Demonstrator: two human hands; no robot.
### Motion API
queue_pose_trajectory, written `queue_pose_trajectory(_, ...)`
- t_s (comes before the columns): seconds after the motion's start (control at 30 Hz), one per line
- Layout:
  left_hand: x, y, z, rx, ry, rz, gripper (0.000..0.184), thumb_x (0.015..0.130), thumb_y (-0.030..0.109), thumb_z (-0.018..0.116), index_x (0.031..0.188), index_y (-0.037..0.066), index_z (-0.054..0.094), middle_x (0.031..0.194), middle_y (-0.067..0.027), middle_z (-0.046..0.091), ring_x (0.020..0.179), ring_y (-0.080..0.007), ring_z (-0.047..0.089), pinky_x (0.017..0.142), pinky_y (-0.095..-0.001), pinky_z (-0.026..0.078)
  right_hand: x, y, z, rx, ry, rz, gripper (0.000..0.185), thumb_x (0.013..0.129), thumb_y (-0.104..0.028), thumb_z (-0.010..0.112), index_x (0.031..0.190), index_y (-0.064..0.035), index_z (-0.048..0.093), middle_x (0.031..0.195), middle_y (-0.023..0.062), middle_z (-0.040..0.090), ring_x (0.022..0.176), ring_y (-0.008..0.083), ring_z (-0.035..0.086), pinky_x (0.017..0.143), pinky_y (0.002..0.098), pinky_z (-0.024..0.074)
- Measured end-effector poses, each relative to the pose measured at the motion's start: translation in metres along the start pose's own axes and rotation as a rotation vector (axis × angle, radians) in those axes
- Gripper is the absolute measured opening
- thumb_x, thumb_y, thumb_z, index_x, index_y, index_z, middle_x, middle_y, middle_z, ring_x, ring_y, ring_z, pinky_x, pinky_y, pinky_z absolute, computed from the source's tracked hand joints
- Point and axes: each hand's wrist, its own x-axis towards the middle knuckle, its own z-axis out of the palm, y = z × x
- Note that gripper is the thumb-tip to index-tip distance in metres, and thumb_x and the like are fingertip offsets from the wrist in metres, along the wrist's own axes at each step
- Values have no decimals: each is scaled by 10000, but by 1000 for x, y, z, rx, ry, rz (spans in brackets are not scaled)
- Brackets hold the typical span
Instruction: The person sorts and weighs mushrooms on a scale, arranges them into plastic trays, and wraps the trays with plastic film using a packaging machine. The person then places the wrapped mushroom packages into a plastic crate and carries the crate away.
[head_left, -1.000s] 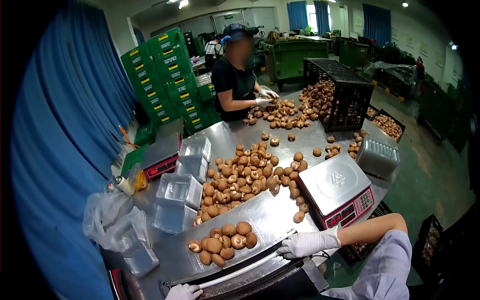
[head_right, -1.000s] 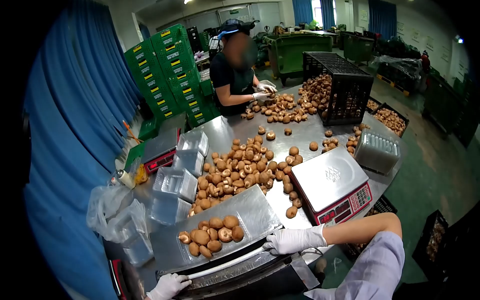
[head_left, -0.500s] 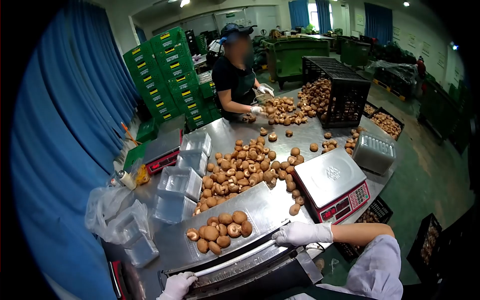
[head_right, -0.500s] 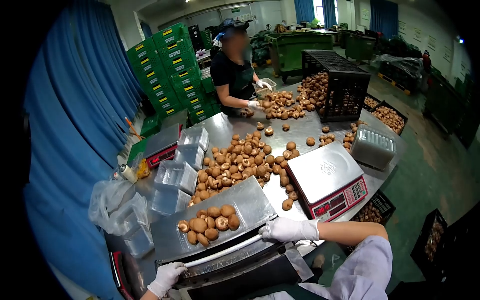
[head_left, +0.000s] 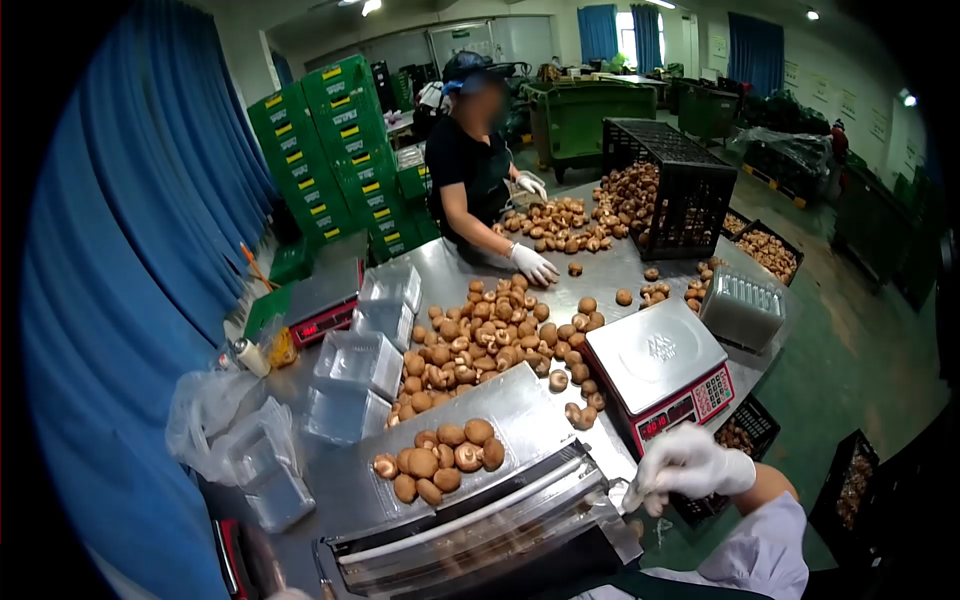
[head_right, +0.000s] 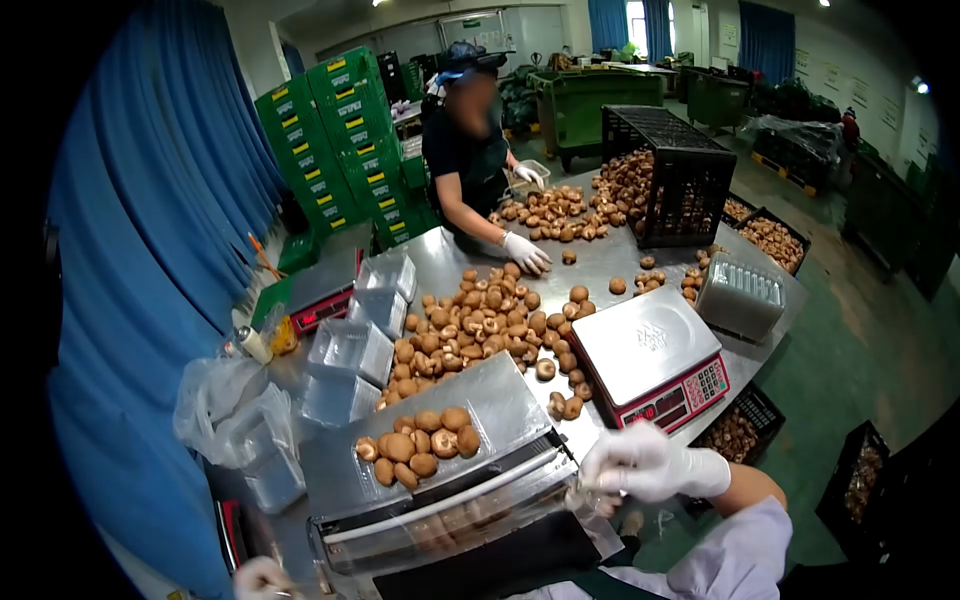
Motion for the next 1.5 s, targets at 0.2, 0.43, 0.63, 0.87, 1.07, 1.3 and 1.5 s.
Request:
queue_pose_trajectory(0.2, 164, -15, -18, 157, 377, 710, 276, 740, -19, 564, 1006, 53, 574, 970, -120, 589, 885, -220, 589, 797, -301, 455, 163, 101, -12, -402, 494, -308, 233, 831, -67, 621, 1054, -37, 562, 1007, 97, 631, 810, 153, 624, 742, 244, 500)
queue_pose_trajectory(0.43, 310, -147, -1, 1063, 53, 591, 409, 794, 144, 593, 1181, 25, 534, 1329, -288, 372, 1204, -402, 418, 1017, -397, 343, 178, 248, -12, -983, -134, -122, 437, 881, -247, 541, 1239, -11, 452, 1311, 289, 363, 1074, 395, 511, 914, 392, 443)
queue_pose_trajectory(0.63, 270, -158, 4, 398, -88, 200, 359, 919, 214, 419, 1179, 3, 548, 1250, -249, 488, 1094, -342, 536, 937, -390, 424, 141, 220, 9, -358, -36, 140, 343, 945, -276, 430, 1073, 22, 544, 1043, 242, 571, 899, 384, 568, 801, 380, 459)
queue_pose_trajectory(0.87, 223, -133, 26, -105, 14, -330, 490, 976, 393, 333, 1105, -28, 548, 966, -139, 620, 775, -220, 639, 689, -311, 546, 137, 203, 19, -327, 80, 662, 535, 921, -454, 406, 801, 12, 641, 713, 205, 622, 714, 348, 609, 670, 379, 475)
queue_pose_trajectory(1.07, 206, -124, 15, -90, 82, -320, 331, 943, 304, 472, 1103, 31, 570, 876, -54, 592, 692, -159, 599, 593, -282, 544, 121, 202, 17, -689, 204, 294, 385, 893, -340, 453, 1044, -4, 565, 839, 246, 628, 807, 403, 609, 747, 431, 486)
queue_pose_trajectory(1.3, 217, -153, 24, 143, 137, -337, 228, 915, 212, 530, 922, 7, 630, 671, -24, 586, 495, -88, 513, 424, -229, 433, 125, 192, 42, -821, 19, 620, 338, 914, -305, 409, 929, 4, 544, 798, 241, 623, 777, 415, 603, 723, 481, 469)
queue_pose_trajectory(1.5, 211, -137, 36, 306, 135, -347, 236, 913, 184, 517, 864, -18, 627, 636, -25, 571, 476, -85, 489, 433, -255, 407, 127, 181, 43, -830, -13, 720, 394, 926, -333, 374, 972, 16, 552, 828, 224, 635, 798, 404, 608, 739, 477, 467)
